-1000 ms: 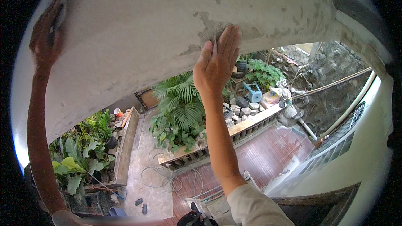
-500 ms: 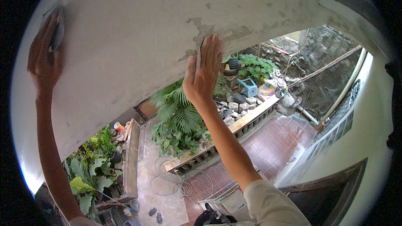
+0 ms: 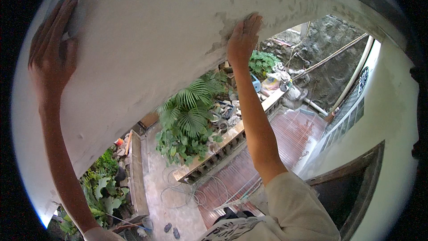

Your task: The person sands a white ceiling using two sanding blocks, moving them in overlapping strokes across the surface. The camera is head-mounted and looks upward, showing both hands working on the ceiling while a courtyard with plants is visible below.

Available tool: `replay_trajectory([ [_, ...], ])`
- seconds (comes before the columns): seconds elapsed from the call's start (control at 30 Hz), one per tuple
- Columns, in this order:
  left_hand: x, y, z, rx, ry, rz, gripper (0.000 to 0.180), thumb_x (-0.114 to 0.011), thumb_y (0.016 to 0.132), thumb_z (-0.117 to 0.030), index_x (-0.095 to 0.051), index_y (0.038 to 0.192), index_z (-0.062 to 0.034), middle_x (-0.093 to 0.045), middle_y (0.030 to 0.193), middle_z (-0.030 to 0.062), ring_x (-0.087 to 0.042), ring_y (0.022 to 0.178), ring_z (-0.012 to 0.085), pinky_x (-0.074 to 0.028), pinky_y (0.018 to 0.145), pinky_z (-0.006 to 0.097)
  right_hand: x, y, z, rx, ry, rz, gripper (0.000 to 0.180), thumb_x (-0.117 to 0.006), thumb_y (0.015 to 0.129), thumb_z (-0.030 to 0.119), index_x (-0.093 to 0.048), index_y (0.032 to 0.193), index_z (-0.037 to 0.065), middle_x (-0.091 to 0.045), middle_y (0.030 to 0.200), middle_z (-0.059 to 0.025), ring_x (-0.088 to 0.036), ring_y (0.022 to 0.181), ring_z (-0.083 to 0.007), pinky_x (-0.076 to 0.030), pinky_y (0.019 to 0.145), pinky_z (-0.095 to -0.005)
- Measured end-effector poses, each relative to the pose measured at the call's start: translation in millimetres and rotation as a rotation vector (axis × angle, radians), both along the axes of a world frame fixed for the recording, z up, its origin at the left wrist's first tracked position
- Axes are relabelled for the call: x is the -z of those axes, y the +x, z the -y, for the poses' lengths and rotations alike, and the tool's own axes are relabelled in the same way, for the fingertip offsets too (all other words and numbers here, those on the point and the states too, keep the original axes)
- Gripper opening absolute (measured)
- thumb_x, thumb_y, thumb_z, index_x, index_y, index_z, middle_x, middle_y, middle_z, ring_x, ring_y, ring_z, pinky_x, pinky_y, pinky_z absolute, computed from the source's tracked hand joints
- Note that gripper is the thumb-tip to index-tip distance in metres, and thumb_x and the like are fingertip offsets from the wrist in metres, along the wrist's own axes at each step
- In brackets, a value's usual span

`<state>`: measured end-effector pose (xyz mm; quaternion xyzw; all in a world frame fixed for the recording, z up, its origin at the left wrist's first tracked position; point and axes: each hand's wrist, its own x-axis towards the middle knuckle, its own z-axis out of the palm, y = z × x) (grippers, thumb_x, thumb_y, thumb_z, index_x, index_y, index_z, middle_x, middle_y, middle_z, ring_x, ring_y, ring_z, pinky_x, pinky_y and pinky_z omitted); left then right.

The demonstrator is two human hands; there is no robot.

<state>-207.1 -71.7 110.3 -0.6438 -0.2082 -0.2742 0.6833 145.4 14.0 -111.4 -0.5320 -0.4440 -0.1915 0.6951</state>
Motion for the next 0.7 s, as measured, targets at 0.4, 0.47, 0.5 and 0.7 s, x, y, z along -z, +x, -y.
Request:
replay_trajectory([
  [0.4, 21, 44, -13, 0.398, -0.132, 0.206, 0.042, -0.051, 0.083, -0.007, -0.059, 0.124, 0.0014, -0.06, 0.129, 0.0213, -0.056, 0.122, 0.0405, -0.042, 0.106, 0.053, 9, 7, 12, -0.069, -0.034, 0.06, 0.056, -0.024, 0.105, 0.024, -0.016, 0.154, 0.0, -0.01, 0.162, -0.0209, -0.009, 0.15, -0.038, -0.006, 0.119, -0.0528],
  [0.47, 25, 50, -10, 0.483, -0.187, 0.37, 0.05, -0.057, 0.079, -0.002, -0.058, 0.129, -0.0017, -0.056, 0.137, 0.0178, -0.051, 0.129, 0.0367, -0.039, 0.11, 0.05, 21, 0, 13, -0.162, -0.031, 0.141, 0.056, -0.028, 0.103, 0.021, -0.018, 0.154, 0.001, -0.011, 0.162, -0.02, -0.011, 0.149, -0.038, -0.006, 0.119, -0.0549],
  [0.5, 26, 54, -10, 0.455, -0.187, 0.393, 0.053, -0.058, 0.077, 0.0, -0.057, 0.13, -0.0025, -0.054, 0.139, 0.0167, -0.049, 0.132, 0.0355, -0.037, 0.112, 0.049, 29, -3, 14, -0.141, -0.055, 0.265, 0.056, -0.029, 0.103, 0.02, -0.018, 0.154, 0.0, -0.011, 0.162, -0.0202, -0.011, 0.149, -0.038, -0.006, 0.118, -0.0556],
  [0.7, 41, 48, 11, 0.172, -0.094, 0.229, 0.056, -0.055, 0.074, 0.003, -0.056, 0.13, -0.0006, -0.056, 0.138, 0.0173, -0.049, 0.131, 0.0355, -0.037, 0.112, 0.048, 50, -14, 10, -0.152, 0.052, 0.036, 0.059, -0.036, 0.101, 0.028, -0.025, 0.152, 0.001, -0.017, 0.16, -0.021, -0.012, 0.149, -0.038, -0.006, 0.116, -0.0616],
])
